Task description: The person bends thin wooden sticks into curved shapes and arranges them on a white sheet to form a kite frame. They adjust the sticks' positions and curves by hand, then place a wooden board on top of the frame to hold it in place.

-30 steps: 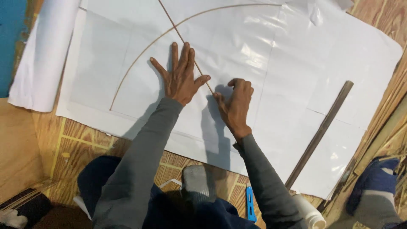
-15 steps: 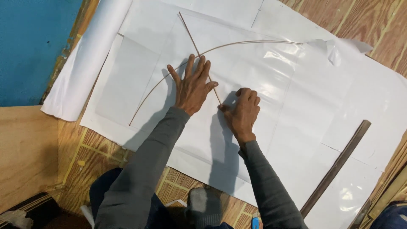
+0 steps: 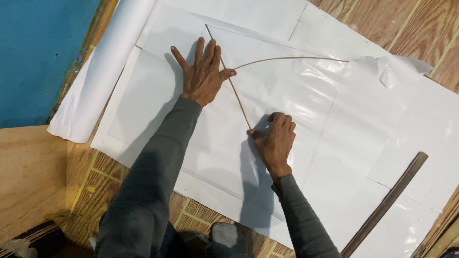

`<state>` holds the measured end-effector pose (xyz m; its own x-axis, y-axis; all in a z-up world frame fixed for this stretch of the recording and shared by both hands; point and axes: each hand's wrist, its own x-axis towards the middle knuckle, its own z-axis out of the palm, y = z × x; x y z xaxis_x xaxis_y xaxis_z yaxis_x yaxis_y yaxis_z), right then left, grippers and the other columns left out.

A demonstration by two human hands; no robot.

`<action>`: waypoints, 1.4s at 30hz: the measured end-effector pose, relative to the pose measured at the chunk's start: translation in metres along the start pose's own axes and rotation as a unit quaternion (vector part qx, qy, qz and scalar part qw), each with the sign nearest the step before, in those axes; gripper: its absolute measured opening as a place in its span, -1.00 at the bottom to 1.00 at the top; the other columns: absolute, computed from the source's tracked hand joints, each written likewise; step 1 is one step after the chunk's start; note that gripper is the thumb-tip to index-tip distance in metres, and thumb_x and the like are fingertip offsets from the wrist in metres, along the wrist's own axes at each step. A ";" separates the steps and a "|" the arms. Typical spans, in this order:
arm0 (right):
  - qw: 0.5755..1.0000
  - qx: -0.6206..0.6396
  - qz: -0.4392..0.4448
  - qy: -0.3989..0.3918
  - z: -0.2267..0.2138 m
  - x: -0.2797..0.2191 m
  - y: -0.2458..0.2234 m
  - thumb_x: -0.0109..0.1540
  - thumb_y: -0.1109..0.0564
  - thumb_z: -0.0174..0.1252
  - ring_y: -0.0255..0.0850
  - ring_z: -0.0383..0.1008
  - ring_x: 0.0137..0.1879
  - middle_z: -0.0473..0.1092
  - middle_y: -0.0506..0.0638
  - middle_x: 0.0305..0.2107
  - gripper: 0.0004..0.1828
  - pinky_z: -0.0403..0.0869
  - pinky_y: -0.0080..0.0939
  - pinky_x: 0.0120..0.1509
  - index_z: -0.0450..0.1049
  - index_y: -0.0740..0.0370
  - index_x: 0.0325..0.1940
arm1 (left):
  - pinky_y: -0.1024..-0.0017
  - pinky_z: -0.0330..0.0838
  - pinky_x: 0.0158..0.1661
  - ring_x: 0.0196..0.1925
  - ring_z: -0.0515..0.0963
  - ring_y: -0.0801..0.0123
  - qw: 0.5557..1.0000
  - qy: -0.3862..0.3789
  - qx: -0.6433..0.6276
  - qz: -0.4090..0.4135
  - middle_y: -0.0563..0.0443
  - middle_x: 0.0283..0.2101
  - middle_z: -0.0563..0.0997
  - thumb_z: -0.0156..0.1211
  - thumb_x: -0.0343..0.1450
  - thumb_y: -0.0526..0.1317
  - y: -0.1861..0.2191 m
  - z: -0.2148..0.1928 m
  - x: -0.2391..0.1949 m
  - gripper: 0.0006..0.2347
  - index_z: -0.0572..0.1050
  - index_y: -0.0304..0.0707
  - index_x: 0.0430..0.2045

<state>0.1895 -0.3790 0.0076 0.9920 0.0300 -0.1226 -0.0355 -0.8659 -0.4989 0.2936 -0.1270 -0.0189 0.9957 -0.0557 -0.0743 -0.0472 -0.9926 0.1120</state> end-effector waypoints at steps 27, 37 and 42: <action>0.984 -0.029 0.091 -0.150 -0.026 0.008 -0.015 0.16 -0.17 0.43 0.01 0.25 0.14 0.17 -0.01 -0.07 -0.34 0.30 0.03 0.09 0.16 0.02 0.09 | -0.73 -0.65 0.26 0.52 0.15 -0.03 0.999 -0.040 -0.002 0.011 -0.19 0.55 0.21 -0.23 0.66 0.19 -0.018 -0.034 0.021 -0.40 0.23 -0.35 0.45; 0.999 -0.016 0.018 0.028 -0.018 -0.031 0.008 0.06 -0.28 0.50 0.02 0.26 -0.15 0.30 0.02 -0.20 -0.29 0.27 0.04 -0.17 0.28 0.19 -0.09 | -0.79 -0.57 0.19 0.48 0.14 -0.32 1.000 -0.017 -0.004 0.021 -0.15 0.53 0.18 0.04 0.47 0.34 -0.024 -0.018 0.022 -0.18 0.01 -0.24 0.50; 0.998 -0.051 0.042 0.016 -0.029 -0.075 0.036 0.10 -0.35 0.46 0.01 0.27 -0.10 0.29 0.04 -0.16 -0.24 0.30 0.03 -0.09 0.28 0.23 -0.03 | -0.83 -0.51 0.26 0.55 0.05 -0.34 0.999 -0.017 -0.013 0.036 -0.23 0.58 0.04 -0.18 0.58 0.32 -0.021 -0.023 0.013 -0.23 0.01 -0.34 0.53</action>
<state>0.1173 -0.4272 0.0238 0.9895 -0.0588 -0.1321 -0.1073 -0.9109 -0.3984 0.3089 -0.1049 0.0004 0.9864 -0.1317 -0.0988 -0.1167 -0.9826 0.1447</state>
